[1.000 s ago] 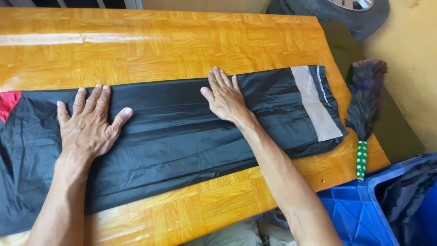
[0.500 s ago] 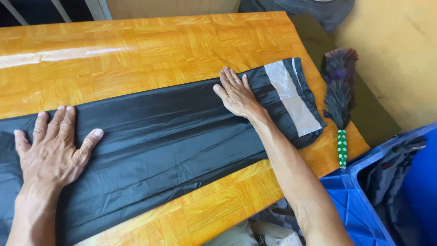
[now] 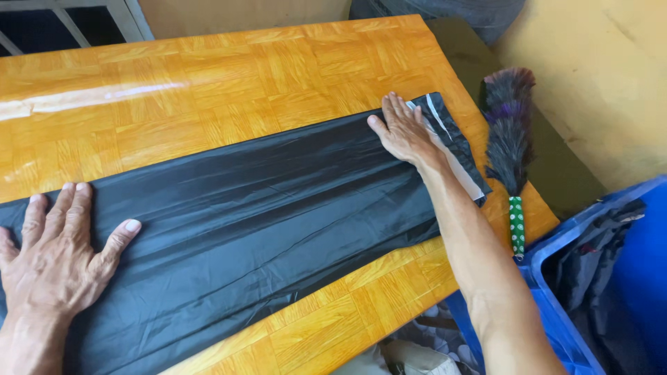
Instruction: The person folds a black textile item on a wooden surface, smoothing it with their hands and eventually tucking it into a compact rectangular shape.
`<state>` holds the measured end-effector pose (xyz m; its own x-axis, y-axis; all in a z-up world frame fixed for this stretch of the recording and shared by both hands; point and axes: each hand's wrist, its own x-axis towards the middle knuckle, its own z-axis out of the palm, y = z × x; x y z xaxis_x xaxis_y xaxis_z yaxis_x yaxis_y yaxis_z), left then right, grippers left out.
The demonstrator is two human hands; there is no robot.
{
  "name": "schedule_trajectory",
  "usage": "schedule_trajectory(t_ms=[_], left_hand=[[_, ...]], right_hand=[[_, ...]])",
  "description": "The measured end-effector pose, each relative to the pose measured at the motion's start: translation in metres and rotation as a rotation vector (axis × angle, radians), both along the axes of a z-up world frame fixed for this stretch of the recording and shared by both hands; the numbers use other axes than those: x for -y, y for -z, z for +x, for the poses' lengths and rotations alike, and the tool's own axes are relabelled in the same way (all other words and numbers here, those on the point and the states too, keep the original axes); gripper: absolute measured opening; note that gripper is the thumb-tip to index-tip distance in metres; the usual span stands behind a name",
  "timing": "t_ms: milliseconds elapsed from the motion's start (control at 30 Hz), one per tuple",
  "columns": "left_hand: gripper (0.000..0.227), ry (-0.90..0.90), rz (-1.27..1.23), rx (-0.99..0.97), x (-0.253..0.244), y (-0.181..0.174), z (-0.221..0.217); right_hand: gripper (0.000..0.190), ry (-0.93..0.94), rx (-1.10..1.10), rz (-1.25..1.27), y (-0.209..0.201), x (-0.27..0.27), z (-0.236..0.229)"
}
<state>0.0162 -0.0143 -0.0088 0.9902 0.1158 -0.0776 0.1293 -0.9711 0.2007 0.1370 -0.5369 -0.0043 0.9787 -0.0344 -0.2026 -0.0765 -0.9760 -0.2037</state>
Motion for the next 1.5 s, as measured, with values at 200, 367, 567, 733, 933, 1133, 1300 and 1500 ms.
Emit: schedule_trajectory(t_ms=[200,367,567,733,933,1133,1300,1500], left_hand=[[0.106,0.008,0.018,0.004,-0.001,0.002,0.001],[0.114,0.052,0.025,0.062,0.003,0.002,-0.005],[0.126,0.107,0.039,0.131,0.001,-0.005,-0.012],[0.128,0.156,0.042,0.185,0.004,-0.004,-0.013],[0.127,0.117,0.011,0.12,0.01,-0.012,-0.013],[0.12,0.226,0.039,0.257,0.014,-0.003,-0.02],[0.08,0.591,0.1,0.319,0.063,0.013,-0.035],[0.104,0.557,0.18,0.218,0.062,0.021,-0.033]], right_hand=[[0.089,0.117,0.085,-0.075,0.019,0.033,0.019],[0.094,0.221,0.13,-0.071,0.021,0.032,0.021],[0.106,0.264,0.079,0.012,-0.04,-0.042,-0.021],[0.095,-0.077,0.399,0.025,-0.013,-0.153,-0.093],[0.092,-0.49,0.529,-0.091,0.018,-0.239,-0.161],[0.091,-0.483,0.503,-0.026,0.011,-0.238,-0.163],[0.088,-0.496,0.507,-0.061,0.019,-0.237,-0.162],[0.087,-0.572,0.524,-0.017,0.025,-0.209,-0.161]])
